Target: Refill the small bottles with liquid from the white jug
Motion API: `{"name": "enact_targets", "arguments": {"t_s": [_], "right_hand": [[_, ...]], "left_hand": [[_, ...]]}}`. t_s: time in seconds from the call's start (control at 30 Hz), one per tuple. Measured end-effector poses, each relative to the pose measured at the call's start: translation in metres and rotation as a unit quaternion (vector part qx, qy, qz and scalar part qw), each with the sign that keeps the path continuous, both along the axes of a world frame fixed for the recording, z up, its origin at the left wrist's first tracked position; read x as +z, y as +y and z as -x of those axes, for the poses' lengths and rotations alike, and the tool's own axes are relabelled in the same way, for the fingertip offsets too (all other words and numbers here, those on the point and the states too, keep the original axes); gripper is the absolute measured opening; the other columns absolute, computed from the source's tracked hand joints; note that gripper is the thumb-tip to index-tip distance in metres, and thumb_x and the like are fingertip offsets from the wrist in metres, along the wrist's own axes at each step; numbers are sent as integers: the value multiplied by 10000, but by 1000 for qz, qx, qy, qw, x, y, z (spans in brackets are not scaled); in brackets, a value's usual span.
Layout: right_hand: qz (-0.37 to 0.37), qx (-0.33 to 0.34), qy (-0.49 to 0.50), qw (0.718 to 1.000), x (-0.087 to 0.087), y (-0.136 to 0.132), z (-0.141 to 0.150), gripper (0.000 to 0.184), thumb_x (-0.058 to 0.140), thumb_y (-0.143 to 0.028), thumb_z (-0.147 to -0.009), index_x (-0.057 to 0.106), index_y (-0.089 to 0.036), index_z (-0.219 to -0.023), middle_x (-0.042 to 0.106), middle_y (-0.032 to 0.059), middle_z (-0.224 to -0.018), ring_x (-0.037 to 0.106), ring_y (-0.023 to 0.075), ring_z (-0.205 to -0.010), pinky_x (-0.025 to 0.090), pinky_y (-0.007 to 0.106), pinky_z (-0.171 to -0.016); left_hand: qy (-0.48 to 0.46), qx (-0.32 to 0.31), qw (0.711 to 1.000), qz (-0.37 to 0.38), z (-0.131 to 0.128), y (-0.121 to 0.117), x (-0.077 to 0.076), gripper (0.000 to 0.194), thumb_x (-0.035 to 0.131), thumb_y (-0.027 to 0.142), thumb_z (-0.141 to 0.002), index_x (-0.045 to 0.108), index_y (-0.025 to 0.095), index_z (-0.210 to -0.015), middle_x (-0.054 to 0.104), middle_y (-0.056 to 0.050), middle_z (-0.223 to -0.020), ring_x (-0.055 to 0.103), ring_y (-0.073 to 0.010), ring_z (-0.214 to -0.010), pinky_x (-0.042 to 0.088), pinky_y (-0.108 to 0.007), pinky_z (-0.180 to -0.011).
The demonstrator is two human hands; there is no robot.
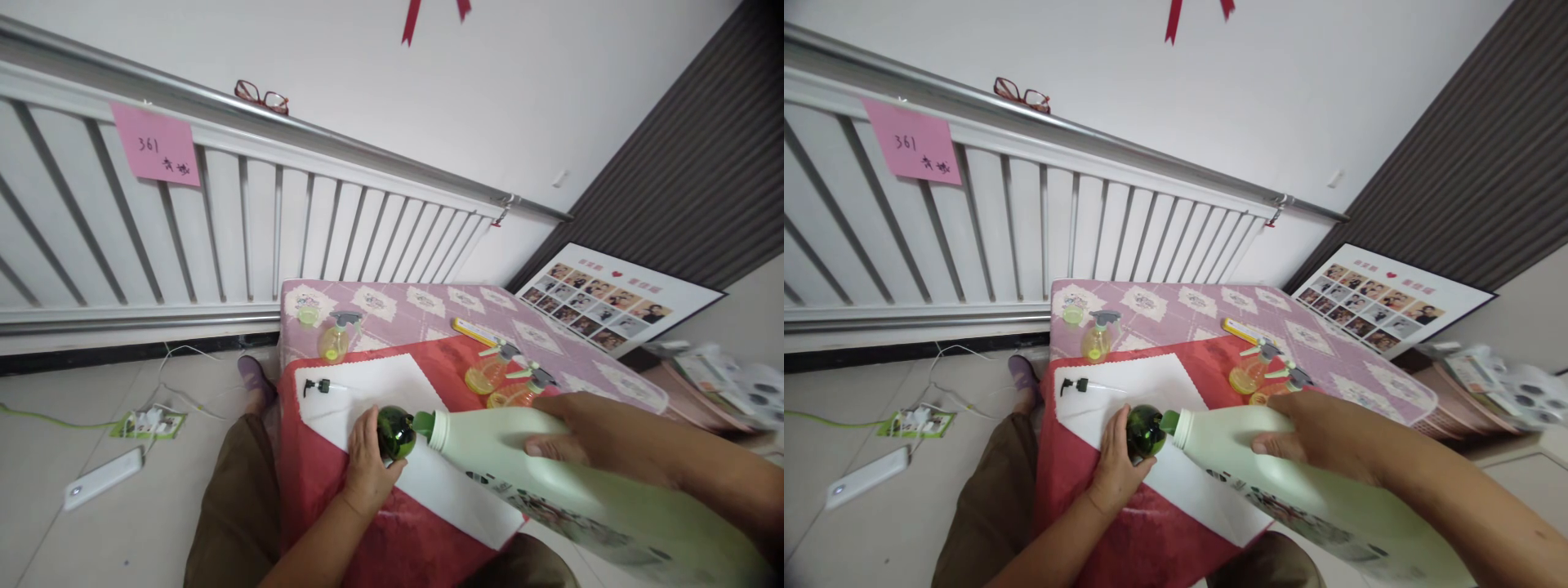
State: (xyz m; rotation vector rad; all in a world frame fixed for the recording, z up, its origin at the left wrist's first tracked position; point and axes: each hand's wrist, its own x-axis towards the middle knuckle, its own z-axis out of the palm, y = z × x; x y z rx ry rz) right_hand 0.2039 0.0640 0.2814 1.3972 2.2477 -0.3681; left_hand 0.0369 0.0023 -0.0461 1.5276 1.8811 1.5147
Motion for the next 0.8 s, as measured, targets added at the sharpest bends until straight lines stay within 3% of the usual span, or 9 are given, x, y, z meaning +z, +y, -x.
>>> {"name": "enact_targets", "arguments": {"t_s": [0.8], "right_hand": [[-2, -3, 5, 1000, 2, -1, 2, 462, 498, -626, -756, 624, -203, -890, 716, 114, -927, 655, 313, -855, 488, 365, -719]], "left_hand": [[-26, -10, 999, 36, 1, -1, 5, 880, 701, 207, -622, 279, 126, -1390, 415, -176, -1398, 368, -316, -1327, 327, -498, -1102]]}}
